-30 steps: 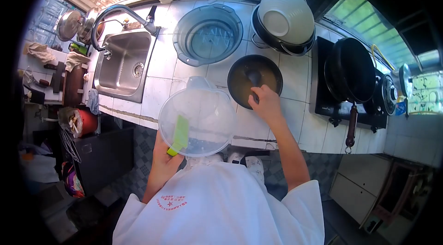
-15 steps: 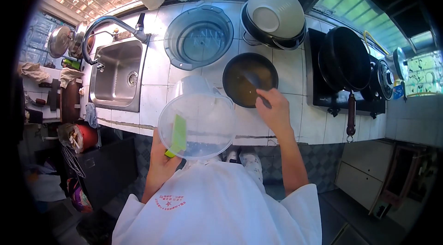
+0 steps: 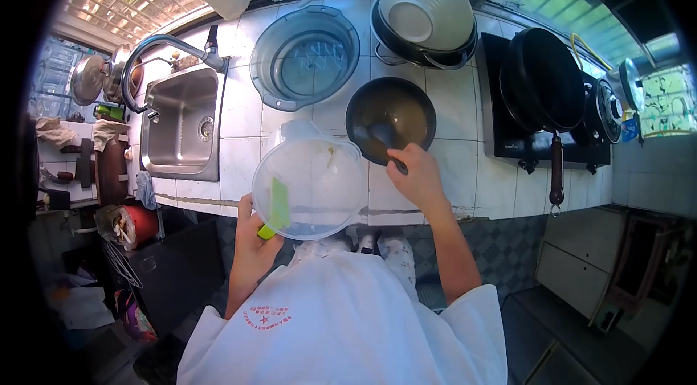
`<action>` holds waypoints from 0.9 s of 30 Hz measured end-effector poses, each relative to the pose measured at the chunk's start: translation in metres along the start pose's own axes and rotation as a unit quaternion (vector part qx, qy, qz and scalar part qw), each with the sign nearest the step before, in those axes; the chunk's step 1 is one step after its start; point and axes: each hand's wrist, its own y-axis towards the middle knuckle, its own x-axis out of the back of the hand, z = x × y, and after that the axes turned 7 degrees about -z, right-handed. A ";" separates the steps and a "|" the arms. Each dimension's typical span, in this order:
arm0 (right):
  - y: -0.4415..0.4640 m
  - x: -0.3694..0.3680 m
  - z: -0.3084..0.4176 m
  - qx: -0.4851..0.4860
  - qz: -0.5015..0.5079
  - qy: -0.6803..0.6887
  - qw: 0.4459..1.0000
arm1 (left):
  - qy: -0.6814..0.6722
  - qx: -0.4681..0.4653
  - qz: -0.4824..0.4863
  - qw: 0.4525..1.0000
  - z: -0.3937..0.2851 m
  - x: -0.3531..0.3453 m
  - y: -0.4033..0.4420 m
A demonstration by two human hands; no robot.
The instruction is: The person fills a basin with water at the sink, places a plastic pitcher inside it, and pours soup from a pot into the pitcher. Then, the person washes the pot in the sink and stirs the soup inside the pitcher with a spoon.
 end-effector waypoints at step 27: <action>0.031 0.009 -0.022 -0.036 -0.124 0.024 0.991 | 0.113 0.068 -0.016 0.991 0.027 -0.011 -0.013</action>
